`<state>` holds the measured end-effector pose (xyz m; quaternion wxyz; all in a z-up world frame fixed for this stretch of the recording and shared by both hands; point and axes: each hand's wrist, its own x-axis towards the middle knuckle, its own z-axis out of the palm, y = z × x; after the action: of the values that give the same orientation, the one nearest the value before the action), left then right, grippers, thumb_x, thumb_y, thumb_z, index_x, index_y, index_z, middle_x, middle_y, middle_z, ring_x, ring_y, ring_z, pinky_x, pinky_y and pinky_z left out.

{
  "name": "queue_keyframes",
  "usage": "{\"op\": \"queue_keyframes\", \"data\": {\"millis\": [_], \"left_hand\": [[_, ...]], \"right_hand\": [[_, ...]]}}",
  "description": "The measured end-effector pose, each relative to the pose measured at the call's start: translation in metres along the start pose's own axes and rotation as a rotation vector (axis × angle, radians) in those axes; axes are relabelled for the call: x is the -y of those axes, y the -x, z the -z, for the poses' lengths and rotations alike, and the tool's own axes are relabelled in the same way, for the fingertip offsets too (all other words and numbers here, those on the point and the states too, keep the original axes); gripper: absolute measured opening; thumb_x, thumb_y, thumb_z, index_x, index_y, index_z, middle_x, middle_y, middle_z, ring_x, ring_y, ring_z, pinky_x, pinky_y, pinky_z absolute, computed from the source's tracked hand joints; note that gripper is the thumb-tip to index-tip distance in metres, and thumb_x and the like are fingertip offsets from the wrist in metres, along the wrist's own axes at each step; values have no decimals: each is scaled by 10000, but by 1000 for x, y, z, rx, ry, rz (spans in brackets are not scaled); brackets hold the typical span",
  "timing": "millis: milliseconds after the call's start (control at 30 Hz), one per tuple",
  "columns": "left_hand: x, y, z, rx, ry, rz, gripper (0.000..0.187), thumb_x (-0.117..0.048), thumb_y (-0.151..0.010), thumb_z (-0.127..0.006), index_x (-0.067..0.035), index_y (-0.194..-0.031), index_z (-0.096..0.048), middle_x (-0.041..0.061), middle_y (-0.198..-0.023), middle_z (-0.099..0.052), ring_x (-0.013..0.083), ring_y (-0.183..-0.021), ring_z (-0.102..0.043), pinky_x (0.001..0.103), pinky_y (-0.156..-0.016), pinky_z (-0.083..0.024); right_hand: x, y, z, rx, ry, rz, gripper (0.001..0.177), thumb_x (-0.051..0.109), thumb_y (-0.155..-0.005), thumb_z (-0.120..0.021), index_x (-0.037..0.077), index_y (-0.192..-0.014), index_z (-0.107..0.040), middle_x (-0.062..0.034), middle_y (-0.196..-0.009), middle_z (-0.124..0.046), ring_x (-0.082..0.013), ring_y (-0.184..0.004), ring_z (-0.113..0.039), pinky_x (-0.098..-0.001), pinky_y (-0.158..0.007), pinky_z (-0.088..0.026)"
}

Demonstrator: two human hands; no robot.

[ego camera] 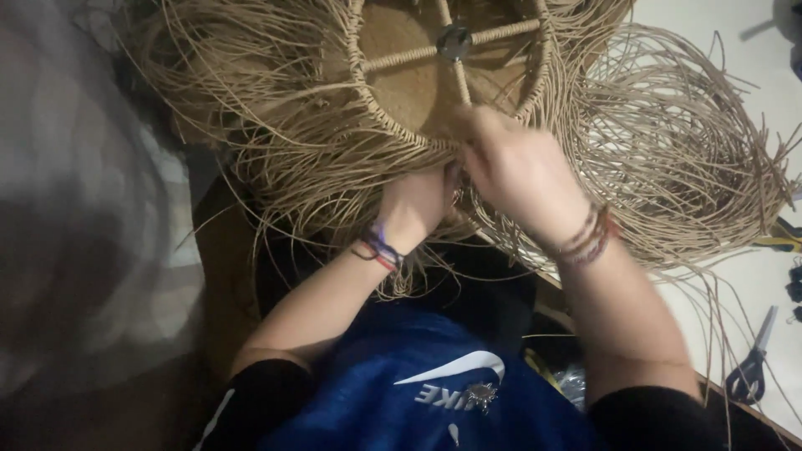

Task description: Weaving natural fibers onto a circular frame to create a lampshade, including measuring and cutting the fibers to length.

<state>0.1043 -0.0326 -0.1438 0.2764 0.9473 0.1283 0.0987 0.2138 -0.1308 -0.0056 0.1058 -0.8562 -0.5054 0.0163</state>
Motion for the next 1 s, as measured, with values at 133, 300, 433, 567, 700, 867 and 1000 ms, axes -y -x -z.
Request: {"op": "queue_keyframes", "data": {"millis": [133,300,433,567,700,867,1000], "left_hand": [[2,15,16,-135,108,-73,269,-345,-1017,-579,-151,-852,-668,81,-621,-676,327,-636,-728,430,-480,-552],[-38,35,77,-84,228,-464,181,-266,-969,-608,-172,-817,-637,-1,-813,-576,257,-796,-677,342,-621,-571],[-41,-9,97,-38,451,-551,136,-112,-1027,-513,-47,-971,-619,163,-1212,-620,364,-993,-715,442,-822,-634],[-41,-48,83,-34,312,-321,164,-245,-1049,-517,-114,-1008,-606,102,-839,-685,381,-758,-723,456,-580,-583],[-40,-73,94,201,555,-18,87,-170,-968,-565,-111,-983,-627,0,-608,-709,128,-357,-654,206,-342,-517],[-34,-68,171,447,1043,145,219,-213,-1063,-436,-115,-1259,-426,154,-999,-757,175,-653,-708,237,-513,-602],[-27,-46,160,417,1187,65,664,-595,-976,-192,-156,-1441,-368,186,-1155,-702,255,-945,-734,324,-694,-672]], "right_hand": [[12,56,-33,-250,-504,-331,561,89,-941,-740,63,-1419,-447,-106,-896,-744,-326,-706,-730,-443,-599,-553],[16,84,-53,-254,-985,-326,293,73,-1043,-533,24,-1276,-703,-176,-1228,-736,-328,-1186,-677,-471,-1008,-515],[-8,93,-72,-293,-813,-101,267,4,-958,-605,-60,-1211,-662,-256,-1102,-674,-514,-1051,-650,-562,-909,-515],[-15,77,-92,-591,-205,-157,156,167,-915,-810,89,-1021,-725,-21,-750,-562,-276,-664,-629,-394,-603,-519],[-16,63,-106,-959,-44,-88,225,64,-913,-802,170,-1111,-817,57,-735,-558,-155,-564,-575,-294,-549,-522],[-4,73,-61,-470,-462,-78,119,141,-1005,-723,73,-1097,-753,-55,-850,-603,-183,-686,-556,-317,-624,-446],[-8,75,-57,18,-1782,-186,253,240,-1043,-584,7,-1053,-682,28,-686,-483,-49,-565,-351,-187,-516,-249]]}}
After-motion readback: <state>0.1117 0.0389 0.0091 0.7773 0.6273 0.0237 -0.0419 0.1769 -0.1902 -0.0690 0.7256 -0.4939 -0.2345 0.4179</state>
